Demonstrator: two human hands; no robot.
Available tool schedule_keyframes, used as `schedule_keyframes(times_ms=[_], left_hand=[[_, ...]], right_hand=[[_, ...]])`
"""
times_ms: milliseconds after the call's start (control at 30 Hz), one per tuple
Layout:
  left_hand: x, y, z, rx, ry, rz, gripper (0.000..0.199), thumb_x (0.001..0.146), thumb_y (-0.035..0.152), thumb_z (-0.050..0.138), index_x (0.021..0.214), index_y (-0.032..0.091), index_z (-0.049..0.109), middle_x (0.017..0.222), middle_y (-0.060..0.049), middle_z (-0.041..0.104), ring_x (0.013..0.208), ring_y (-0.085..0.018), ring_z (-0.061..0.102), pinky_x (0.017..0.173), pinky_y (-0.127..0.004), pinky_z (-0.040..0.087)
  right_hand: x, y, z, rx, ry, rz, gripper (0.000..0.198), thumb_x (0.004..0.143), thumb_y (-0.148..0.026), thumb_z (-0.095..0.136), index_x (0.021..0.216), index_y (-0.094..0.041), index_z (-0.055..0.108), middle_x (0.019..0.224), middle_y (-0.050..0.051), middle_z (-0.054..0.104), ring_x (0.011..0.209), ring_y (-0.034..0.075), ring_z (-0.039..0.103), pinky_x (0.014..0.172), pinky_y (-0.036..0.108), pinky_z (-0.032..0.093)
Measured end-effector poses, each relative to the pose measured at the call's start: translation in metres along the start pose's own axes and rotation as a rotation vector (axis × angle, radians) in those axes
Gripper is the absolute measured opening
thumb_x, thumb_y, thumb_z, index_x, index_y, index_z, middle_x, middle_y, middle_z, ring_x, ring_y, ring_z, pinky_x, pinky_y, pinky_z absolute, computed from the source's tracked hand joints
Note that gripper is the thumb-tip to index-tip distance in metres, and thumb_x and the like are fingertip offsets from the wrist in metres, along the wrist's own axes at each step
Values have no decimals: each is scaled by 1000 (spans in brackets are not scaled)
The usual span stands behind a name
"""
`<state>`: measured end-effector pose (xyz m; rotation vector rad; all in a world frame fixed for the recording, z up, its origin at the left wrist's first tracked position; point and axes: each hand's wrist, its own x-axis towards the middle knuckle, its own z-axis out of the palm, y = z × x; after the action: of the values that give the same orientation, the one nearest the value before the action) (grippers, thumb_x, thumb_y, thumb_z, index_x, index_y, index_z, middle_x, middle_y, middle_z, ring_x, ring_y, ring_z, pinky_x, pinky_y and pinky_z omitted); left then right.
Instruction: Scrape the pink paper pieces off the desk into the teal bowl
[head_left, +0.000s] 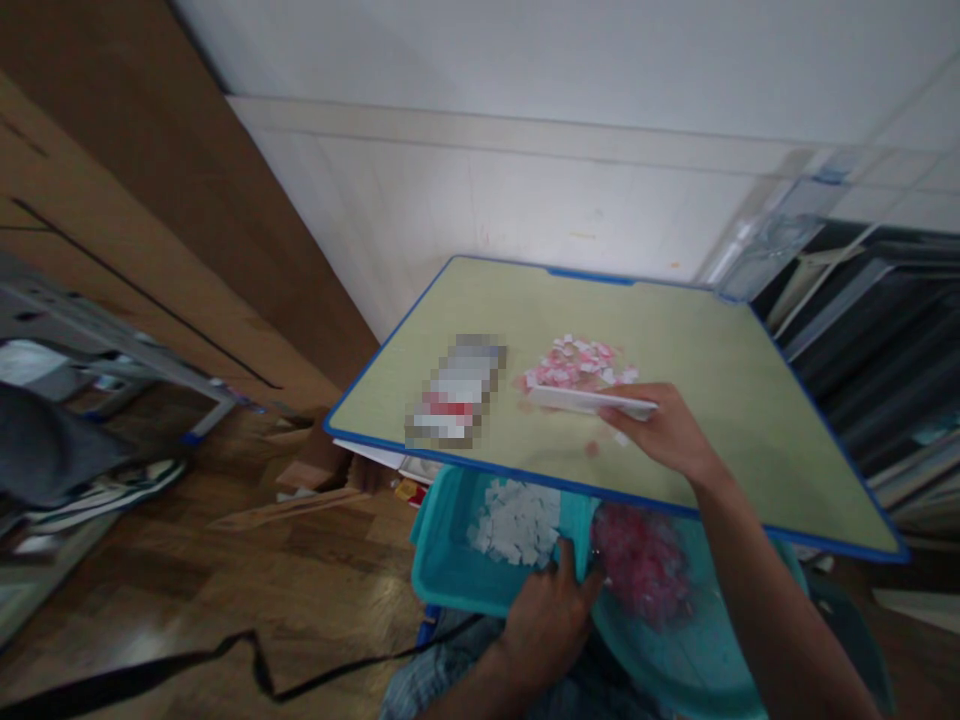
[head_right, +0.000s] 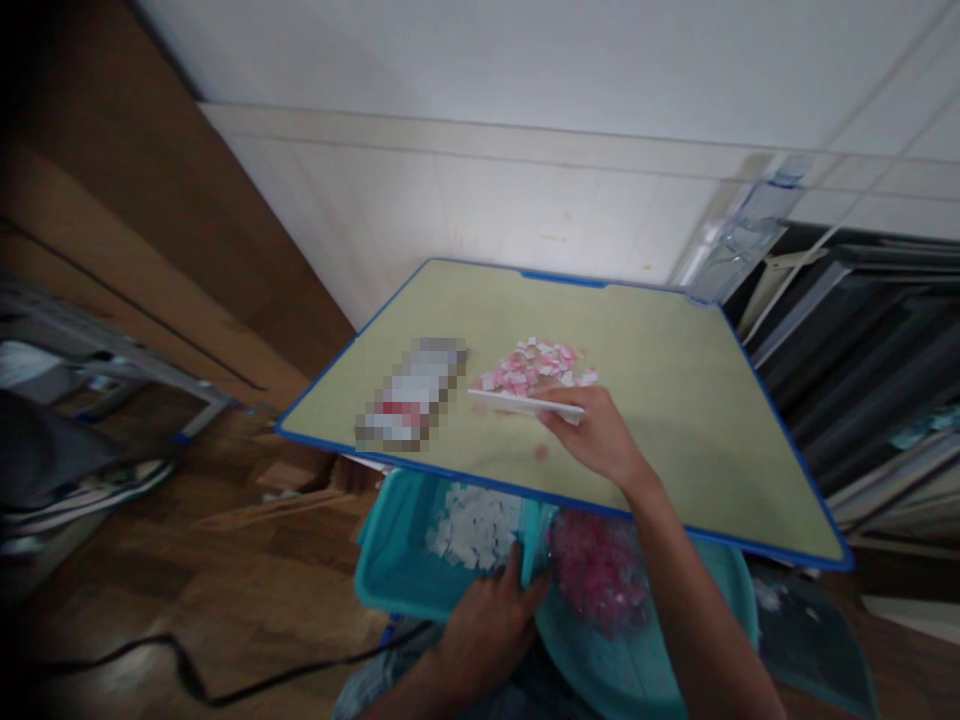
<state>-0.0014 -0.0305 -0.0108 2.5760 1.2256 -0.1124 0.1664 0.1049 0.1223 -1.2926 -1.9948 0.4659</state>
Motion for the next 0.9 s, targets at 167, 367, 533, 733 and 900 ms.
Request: schedule_keyframes(times_ms=[167, 367, 533, 733, 900], left_hand=[[1, 0, -2, -7, -13, 2, 48, 86, 25, 38, 133, 29, 30, 128, -22, 37, 77, -23, 60, 62, -35, 48], [1, -1, -3, -27, -54, 4, 48, 84, 22, 42, 130, 28, 34, 130, -21, 35, 79, -24, 60, 63, -36, 48], [1, -1, -3, -29, -52, 2, 50, 83, 21, 42, 132, 29, 32, 130, -22, 34, 80, -24, 60, 64, -37, 48], [1, 0, -2, -22, -64, -12, 56, 81, 20, 45, 134, 29, 27, 131, -21, 33, 82, -25, 60, 65, -36, 48], [0, 0, -3, -20, -69, -6, 55, 80, 20, 46, 132, 29, 30, 132, -21, 32, 84, -25, 60, 67, -36, 48]], right_hand=[[16, 3, 18, 18, -7, -49, 22, 76, -22, 51, 74, -21, 73, 76, 4, 73, 69, 19, 66, 68, 29, 49], [4, 6, -4, 30, -101, -27, 18, 74, -23, 56, 78, -18, 72, 76, 4, 72, 65, 17, 64, 63, 27, 48], [5, 10, -5, -19, 2, 55, 19, 75, -28, 56, 71, -15, 70, 66, 5, 69, 51, 16, 57, 50, 26, 44], [21, 16, 16, -82, 74, 53, 16, 73, -20, 54, 67, -18, 69, 67, 4, 70, 56, 16, 59, 56, 26, 44], [29, 17, 20, -92, 112, 43, 19, 73, -17, 52, 60, -18, 66, 65, 4, 69, 58, 17, 59, 59, 26, 44]])
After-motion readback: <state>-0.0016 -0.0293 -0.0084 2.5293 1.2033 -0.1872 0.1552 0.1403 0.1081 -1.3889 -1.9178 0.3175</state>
